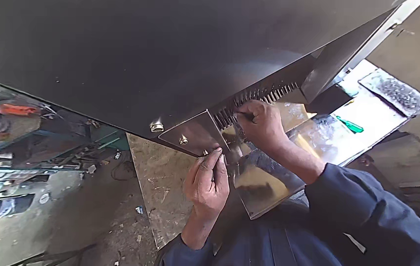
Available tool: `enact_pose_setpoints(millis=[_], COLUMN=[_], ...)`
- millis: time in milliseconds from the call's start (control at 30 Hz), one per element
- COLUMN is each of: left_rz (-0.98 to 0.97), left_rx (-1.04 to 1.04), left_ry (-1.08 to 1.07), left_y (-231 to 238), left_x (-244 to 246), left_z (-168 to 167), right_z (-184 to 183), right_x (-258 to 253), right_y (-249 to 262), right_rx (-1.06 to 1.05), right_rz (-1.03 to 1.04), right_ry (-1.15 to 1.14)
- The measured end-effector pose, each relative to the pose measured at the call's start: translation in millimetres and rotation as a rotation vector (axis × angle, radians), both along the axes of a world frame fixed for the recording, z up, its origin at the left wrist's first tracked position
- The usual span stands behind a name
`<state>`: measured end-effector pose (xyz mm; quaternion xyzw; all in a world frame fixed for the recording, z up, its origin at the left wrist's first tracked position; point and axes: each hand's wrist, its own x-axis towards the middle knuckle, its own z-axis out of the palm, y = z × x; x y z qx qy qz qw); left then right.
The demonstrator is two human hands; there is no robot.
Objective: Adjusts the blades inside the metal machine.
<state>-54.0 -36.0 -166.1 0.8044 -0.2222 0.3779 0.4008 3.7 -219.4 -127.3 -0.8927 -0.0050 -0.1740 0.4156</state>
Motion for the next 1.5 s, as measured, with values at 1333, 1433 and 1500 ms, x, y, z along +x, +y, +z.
enact_pose_setpoints(millis=[1333,1433,1500], left_rz=[0.029,0.033,0.041], left_rx=[0.069,0.073,0.073], left_ry=[-0.003,0.008,0.013], left_y=[-1.4,-0.4,-2.7], left_x=[0.7,-2.3,-0.8], left_z=[3.0,1.7,2.2], right_z=[-2.0,13.2,20.6], right_x=[4.5,3.9,4.9], right_y=[-18.2,-17.2,-20.1], right_rx=[0.026,0.062,0.088], right_rz=[0.128,0.130,0.133], right_ry=[0.172,0.133,0.074])
